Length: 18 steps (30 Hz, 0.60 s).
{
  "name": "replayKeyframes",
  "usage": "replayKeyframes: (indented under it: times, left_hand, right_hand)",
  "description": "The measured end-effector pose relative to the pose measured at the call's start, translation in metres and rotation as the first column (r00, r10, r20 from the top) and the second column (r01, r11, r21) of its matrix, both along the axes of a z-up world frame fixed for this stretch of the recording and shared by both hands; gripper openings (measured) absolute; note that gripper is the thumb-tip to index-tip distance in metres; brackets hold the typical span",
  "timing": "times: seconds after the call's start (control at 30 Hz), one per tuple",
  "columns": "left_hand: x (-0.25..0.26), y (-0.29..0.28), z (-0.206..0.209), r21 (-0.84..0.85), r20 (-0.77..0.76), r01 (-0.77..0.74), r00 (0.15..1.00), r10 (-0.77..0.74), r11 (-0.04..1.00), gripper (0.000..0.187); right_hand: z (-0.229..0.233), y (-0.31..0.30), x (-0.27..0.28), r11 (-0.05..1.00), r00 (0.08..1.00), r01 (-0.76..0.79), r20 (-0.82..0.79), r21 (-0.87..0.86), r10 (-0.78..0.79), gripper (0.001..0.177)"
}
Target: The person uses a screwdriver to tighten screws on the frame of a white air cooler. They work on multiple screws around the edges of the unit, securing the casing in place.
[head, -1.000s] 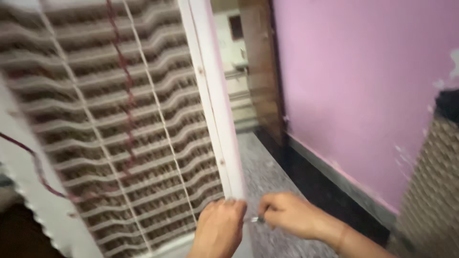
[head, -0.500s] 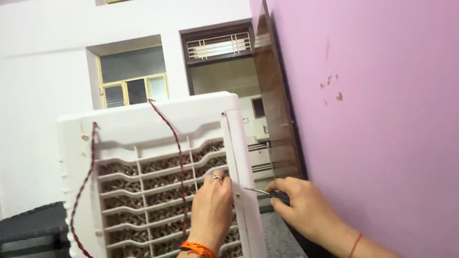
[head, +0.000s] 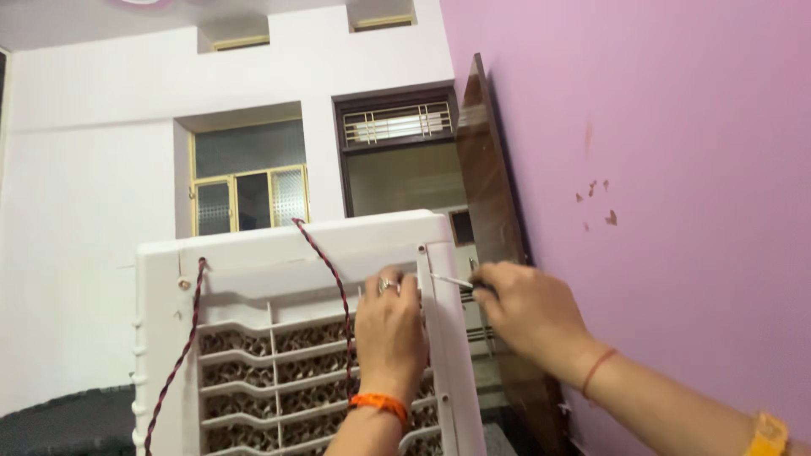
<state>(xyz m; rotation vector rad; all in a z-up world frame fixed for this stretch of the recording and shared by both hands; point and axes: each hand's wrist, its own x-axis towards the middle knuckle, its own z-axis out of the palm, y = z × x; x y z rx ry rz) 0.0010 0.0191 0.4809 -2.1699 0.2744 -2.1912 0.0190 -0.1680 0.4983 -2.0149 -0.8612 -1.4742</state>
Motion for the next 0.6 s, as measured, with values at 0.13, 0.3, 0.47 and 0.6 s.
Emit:
replayKeyframes:
  times: [0.13, 0.3, 0.47, 0.6]
  left_hand:
    - [0.015, 0.011, 0.026, -0.035, 0.074, -0.022, 0.997, 0.025, 0.999, 0.043]
    - [0.034, 0.032, 0.073, 0.01, 0.103, -0.201, 0.975, 0.199, 0.98, 0.047]
    - [0.023, 0.053, 0.12, -0.031, -0.278, -0.195, 0.944, 0.179, 0.98, 0.106]
    - [0.015, 0.047, 0.147, -0.024, -0.604, -0.295, 0.766, 0.221, 0.955, 0.123]
  right_hand:
    - [0.022, -0.002, 0.014, 0.996, 0.996, 0.084, 0.036, -0.007, -0.084, 0.021]
    - [0.058, -0.004, 0.025, 0.989, 0.989, 0.126, 0.083, -0.079, -0.119, 0.023]
    - [0.079, -0.002, 0.022, 0.969, 0.983, 0.151, -0.078, -0.195, -0.168, 0.03]
    - [0.088, -0.002, 0.015, 0.956, 0.97, 0.186, -0.112, -0.229, -0.215, 0.031]
